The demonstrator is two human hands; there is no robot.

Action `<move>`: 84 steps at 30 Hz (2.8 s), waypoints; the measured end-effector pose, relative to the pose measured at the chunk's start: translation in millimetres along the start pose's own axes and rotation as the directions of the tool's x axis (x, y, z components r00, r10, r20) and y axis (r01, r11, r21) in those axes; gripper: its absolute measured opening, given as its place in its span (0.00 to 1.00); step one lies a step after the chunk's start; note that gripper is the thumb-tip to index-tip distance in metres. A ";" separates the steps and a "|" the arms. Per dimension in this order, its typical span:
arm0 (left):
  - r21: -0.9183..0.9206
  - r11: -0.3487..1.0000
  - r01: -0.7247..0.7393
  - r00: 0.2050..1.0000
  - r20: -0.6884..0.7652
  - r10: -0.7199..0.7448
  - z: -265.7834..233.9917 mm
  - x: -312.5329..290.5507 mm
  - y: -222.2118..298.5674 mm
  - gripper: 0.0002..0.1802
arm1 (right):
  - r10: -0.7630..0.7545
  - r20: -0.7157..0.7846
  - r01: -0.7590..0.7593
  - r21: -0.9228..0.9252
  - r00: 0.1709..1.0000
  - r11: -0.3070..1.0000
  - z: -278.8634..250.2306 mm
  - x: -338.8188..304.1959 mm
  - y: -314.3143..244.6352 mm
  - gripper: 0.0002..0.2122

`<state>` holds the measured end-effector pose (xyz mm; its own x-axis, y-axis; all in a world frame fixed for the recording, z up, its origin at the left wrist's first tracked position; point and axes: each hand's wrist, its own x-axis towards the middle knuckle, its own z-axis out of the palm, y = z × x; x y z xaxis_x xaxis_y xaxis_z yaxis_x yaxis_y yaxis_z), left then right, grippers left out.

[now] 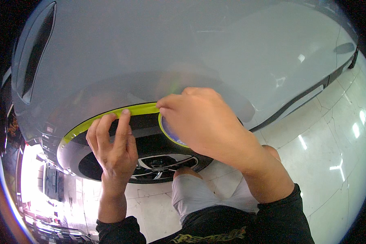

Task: The person applies bright yellow tape along the lower body panels and wheel arches of a silver car. They unroll the tape, press it onto the curved surfaces, and smooth it down by hand to ensure adhesion.

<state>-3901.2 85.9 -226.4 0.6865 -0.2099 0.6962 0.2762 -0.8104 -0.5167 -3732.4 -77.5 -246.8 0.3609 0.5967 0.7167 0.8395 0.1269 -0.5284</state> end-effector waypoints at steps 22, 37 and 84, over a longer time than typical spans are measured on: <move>0.047 0.986 -0.158 0.987 0.033 0.156 17.9 20.9 26.8 0.26 | 0.353 -0.004 -0.311 0.463 0.936 0.830 -18.9 -79.6 96.3 0.11; 0.031 0.976 -0.216 0.976 0.043 0.215 29.2 26.4 46.2 0.25 | 0.454 0.040 -0.401 0.542 0.890 0.738 -6.4 -79.4 97.7 0.14; 0.090 0.894 -0.440 0.891 0.164 0.422 61.7 31.0 102.7 0.27 | 0.570 -0.035 -0.447 0.583 0.821 0.679 15.8 -129.5 131.0 0.13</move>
<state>-3810.1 29.9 -288.7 0.8391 -0.4395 0.3206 0.0054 -0.5826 -0.8128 -3675.6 -125.6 -416.1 0.7890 0.5345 0.3028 0.1716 0.2815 -0.9441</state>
